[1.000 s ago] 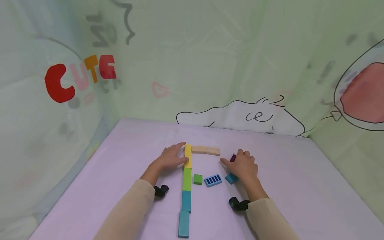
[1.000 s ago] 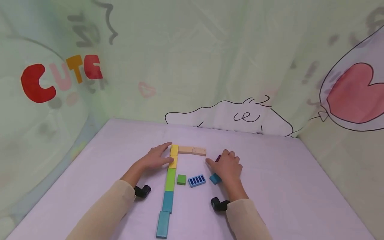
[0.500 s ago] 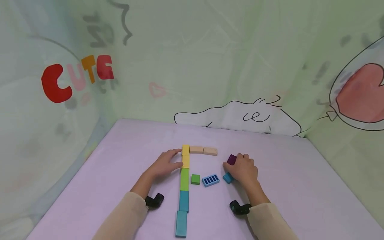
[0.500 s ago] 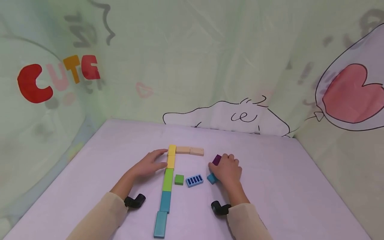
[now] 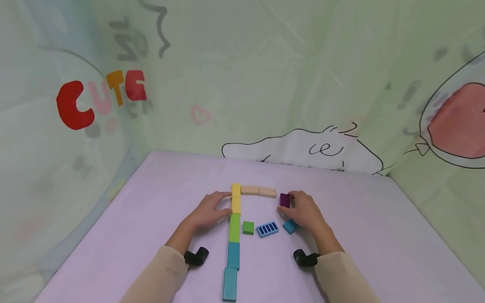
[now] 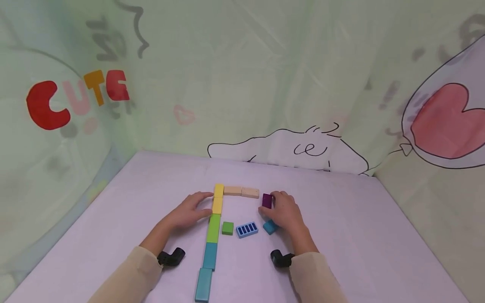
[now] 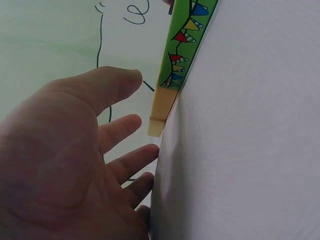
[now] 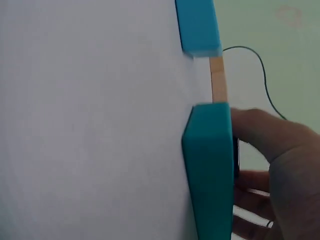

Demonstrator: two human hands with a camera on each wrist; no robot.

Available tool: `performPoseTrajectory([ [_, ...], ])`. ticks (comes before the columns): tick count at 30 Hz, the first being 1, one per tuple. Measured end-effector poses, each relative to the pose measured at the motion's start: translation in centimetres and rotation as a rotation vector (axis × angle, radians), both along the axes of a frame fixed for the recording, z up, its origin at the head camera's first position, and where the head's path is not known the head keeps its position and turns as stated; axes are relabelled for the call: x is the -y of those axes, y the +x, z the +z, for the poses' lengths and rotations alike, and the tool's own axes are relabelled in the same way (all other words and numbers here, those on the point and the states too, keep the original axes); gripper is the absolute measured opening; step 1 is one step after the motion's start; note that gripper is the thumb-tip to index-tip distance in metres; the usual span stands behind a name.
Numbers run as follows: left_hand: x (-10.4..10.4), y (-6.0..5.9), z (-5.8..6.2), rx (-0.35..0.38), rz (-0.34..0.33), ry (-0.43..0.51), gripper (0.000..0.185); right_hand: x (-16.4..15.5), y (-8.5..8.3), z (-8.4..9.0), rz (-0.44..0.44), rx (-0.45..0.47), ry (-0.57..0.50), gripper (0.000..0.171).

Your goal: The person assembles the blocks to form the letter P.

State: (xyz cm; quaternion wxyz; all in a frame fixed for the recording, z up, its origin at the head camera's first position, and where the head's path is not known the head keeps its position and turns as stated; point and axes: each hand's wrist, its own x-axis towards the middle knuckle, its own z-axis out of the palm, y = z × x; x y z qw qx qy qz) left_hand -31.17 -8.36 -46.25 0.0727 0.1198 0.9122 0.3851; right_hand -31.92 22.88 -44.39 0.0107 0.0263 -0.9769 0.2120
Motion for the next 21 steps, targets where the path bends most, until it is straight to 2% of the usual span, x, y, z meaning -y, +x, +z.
performPoseTrajectory([
  [10,0.1,-0.1,-0.1,-0.019,-0.017,-0.009,0.056,-0.8,-1.0,0.5,0.108,0.060,0.030,0.072],
  [21,0.3,-0.3,-0.3,-0.053,-0.045,0.002,0.055,-0.5,-1.9,1.0,0.110,0.112,0.067,0.072],
])
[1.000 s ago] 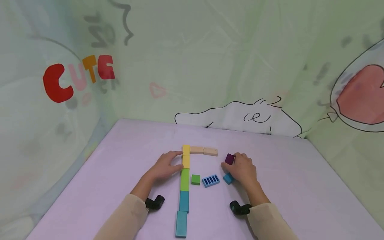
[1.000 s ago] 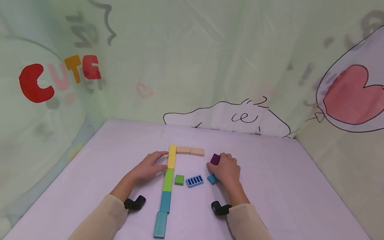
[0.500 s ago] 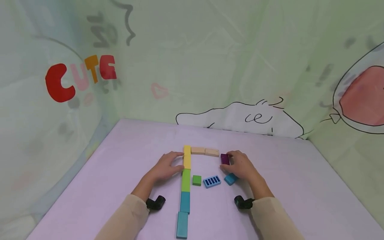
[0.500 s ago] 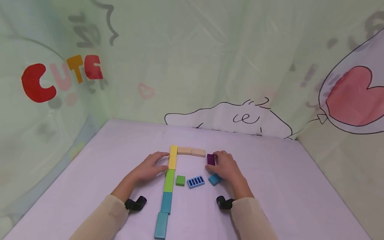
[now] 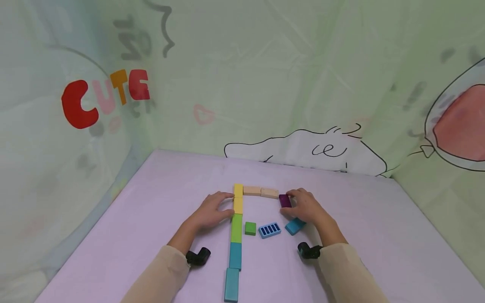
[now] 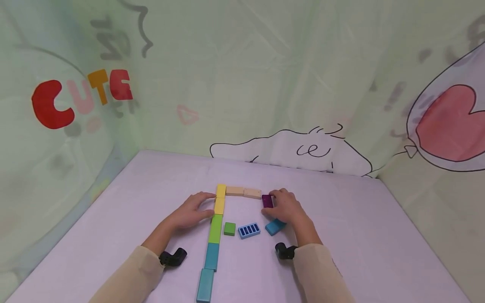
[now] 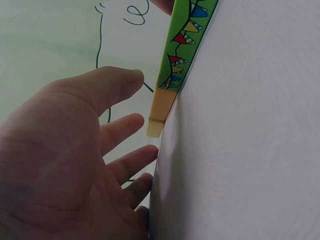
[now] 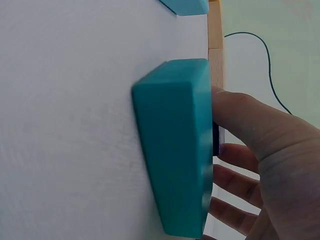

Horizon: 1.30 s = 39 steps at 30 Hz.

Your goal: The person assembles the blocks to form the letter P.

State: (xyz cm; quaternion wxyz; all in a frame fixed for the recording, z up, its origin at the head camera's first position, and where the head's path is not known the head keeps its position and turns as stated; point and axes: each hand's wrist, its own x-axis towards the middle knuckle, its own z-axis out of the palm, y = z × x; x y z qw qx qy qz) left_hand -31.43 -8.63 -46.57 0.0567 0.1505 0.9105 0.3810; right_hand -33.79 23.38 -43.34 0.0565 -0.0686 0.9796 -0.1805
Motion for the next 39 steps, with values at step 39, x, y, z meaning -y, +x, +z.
performPoseTrajectory([
  [39,0.0,0.4,0.5,0.010,0.012,-0.014,0.054,-1.7,5.6,0.1,-0.034,-0.028,-0.062,0.088],
])
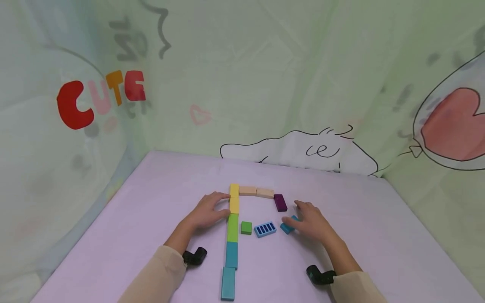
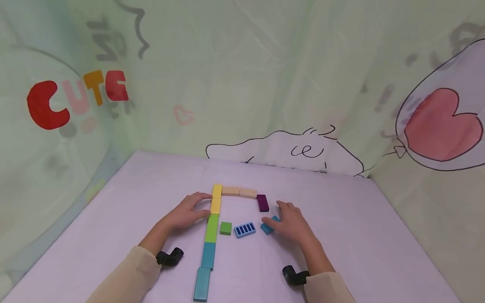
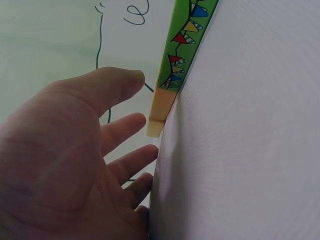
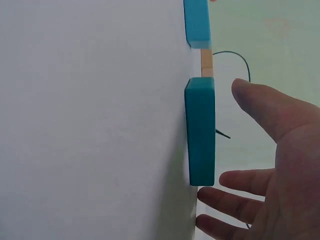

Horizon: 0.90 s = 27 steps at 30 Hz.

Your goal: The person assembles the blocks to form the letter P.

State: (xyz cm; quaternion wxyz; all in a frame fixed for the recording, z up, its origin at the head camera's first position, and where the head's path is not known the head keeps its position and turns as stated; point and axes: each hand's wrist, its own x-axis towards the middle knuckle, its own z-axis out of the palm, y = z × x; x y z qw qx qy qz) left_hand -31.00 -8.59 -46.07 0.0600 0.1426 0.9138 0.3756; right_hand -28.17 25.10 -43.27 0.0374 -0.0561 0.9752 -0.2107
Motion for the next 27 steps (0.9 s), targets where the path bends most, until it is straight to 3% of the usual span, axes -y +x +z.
performPoseTrajectory([
  [7,0.2,0.0,-0.2,0.017,0.004,0.033,0.054,0.2,1.9,-0.4,0.023,-0.012,0.010,0.089],
  [13,0.1,-0.2,-0.5,0.008,-0.005,0.035,0.053,0.3,3.1,-1.2,-0.034,0.002,0.013,0.088],
  [27,0.0,0.0,-0.5,-0.020,-0.005,0.005,0.051,0.1,3.9,-2.3,-0.035,-0.095,0.006,0.075],
])
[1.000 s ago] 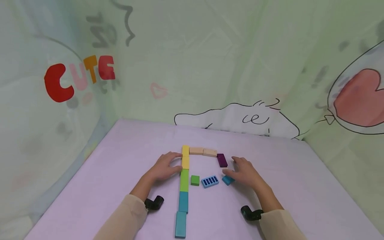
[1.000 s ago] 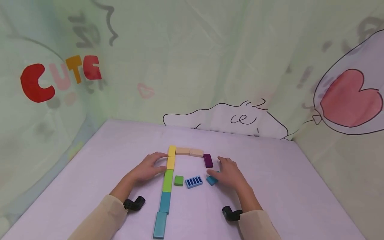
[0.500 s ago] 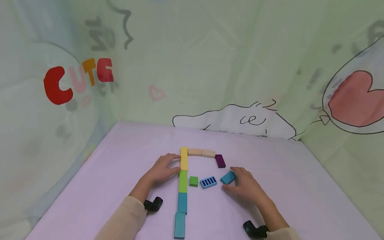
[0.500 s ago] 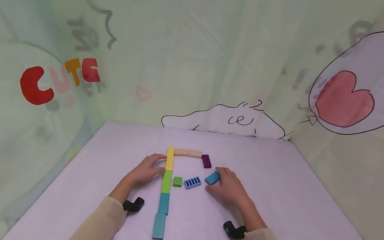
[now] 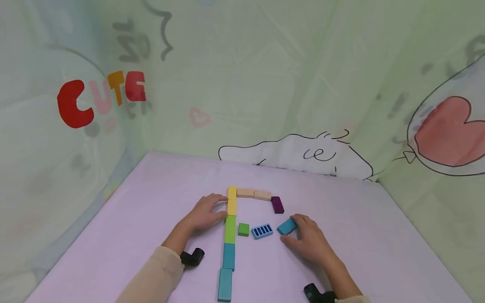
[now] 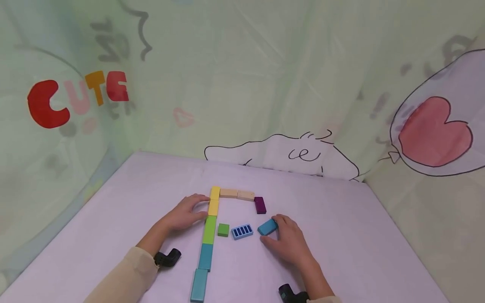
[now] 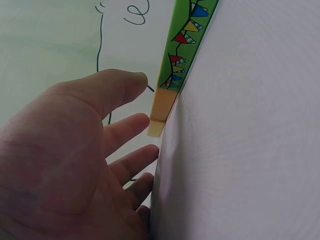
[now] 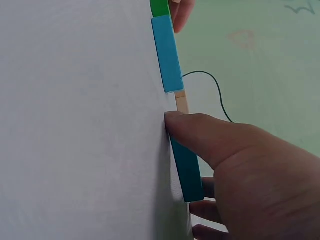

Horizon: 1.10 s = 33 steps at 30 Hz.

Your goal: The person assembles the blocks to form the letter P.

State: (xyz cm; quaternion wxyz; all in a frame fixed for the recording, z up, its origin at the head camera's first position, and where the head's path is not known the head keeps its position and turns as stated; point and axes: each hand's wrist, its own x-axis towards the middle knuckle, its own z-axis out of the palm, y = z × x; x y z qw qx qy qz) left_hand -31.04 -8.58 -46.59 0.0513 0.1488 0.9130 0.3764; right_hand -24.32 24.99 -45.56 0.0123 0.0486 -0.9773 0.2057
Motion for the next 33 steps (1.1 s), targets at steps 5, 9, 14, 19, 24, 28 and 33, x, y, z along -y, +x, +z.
performPoseTrajectory([
  [5,0.0,0.0,0.0,-0.012,-0.006,-0.007,0.050,0.0,0.0,-0.3,-0.017,-0.018,-0.023,0.073],
  [9,0.1,0.1,0.1,-0.010,-0.002,-0.001,0.050,0.2,0.0,-0.3,-0.028,-0.019,-0.040,0.072],
  [14,0.1,0.1,0.0,-0.013,-0.002,-0.003,0.051,0.8,0.1,0.1,-0.041,-0.017,-0.057,0.074],
  [19,0.0,0.0,0.0,-0.007,-0.003,-0.002,0.052,1.4,0.0,0.3,-0.056,-0.027,-0.052,0.076],
  [24,0.0,0.0,0.0,-0.004,0.001,0.010,0.052,1.7,-0.2,0.3,-0.066,-0.035,-0.034,0.075],
  [28,0.0,0.0,-0.1,0.002,0.005,0.009,0.052,2.0,-0.3,0.4,-0.059,-0.044,-0.038,0.073],
  [33,0.0,-0.1,-0.1,0.001,0.006,0.005,0.052,2.3,-0.5,0.4,-0.048,-0.059,-0.051,0.072],
])
